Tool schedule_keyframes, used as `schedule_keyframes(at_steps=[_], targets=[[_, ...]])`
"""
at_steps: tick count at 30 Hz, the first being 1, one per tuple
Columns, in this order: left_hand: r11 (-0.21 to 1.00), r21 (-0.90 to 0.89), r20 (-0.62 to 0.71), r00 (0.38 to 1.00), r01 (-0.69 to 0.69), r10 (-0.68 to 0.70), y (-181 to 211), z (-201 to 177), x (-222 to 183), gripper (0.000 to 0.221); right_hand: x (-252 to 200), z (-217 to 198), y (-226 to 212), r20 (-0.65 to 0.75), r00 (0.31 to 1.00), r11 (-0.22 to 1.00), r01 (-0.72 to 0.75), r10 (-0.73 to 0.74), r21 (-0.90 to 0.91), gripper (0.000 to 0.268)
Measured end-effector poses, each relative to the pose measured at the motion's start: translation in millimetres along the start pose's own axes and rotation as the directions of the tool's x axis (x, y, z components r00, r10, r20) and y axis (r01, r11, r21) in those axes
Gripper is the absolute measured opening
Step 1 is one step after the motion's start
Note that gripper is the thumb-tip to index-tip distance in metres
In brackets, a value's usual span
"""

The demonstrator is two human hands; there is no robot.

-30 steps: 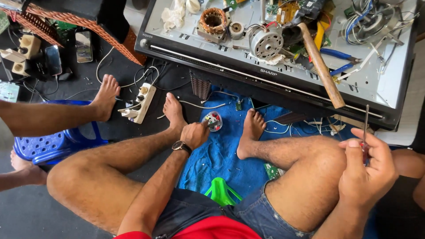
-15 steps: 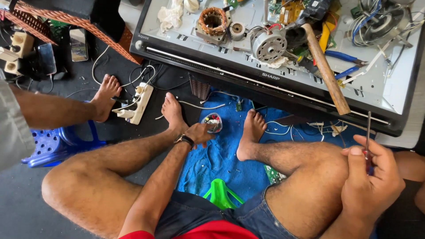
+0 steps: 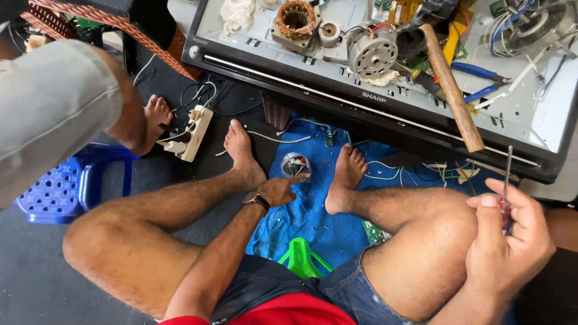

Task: Repairing or dismantling a television by inspecting a motor component and handling small parts.

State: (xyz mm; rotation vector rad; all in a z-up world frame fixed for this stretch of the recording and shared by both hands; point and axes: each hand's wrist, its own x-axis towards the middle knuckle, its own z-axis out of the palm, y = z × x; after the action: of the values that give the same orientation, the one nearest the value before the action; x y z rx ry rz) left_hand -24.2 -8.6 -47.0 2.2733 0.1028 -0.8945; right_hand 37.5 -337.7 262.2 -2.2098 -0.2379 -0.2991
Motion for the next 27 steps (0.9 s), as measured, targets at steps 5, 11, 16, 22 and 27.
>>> schedule_keyframes(at_steps=[5, 11, 16, 22, 27], targets=[[0.997, 0.003, -0.122, 0.989, -0.077, 0.077, -5, 4, 2, 0.077, -2, -2, 3, -0.028, 1.0, 1.0, 0.004, -0.005, -0.028, 0.027], [0.997, 0.019, -0.13, 0.989, -0.069, 0.071, 8, -6, -12, 0.079, -2, -4, 7, -0.02, 1.0, 1.0, 0.012, -0.013, -0.014, 0.026], [0.989, 0.025, -0.193, 0.97, -0.142, 0.145, -5, 13, -3, 0.079, -3, -4, 8, -0.017, 1.0, 1.0, 0.005, -0.005, 0.004, 0.026], [0.99, 0.047, -0.24, 0.961, -0.131, 0.139, -4, 18, -1, 0.074, -3, -5, 8, -0.017, 1.0, 1.0, -0.001, 0.001, 0.007, 0.025], [0.973, 0.13, -0.23, 0.949, -0.189, 0.215, -12, 26, 3, 0.069, -3, -5, 10, -0.015, 1.0, 1.0, -0.008, 0.009, 0.013, 0.025]])
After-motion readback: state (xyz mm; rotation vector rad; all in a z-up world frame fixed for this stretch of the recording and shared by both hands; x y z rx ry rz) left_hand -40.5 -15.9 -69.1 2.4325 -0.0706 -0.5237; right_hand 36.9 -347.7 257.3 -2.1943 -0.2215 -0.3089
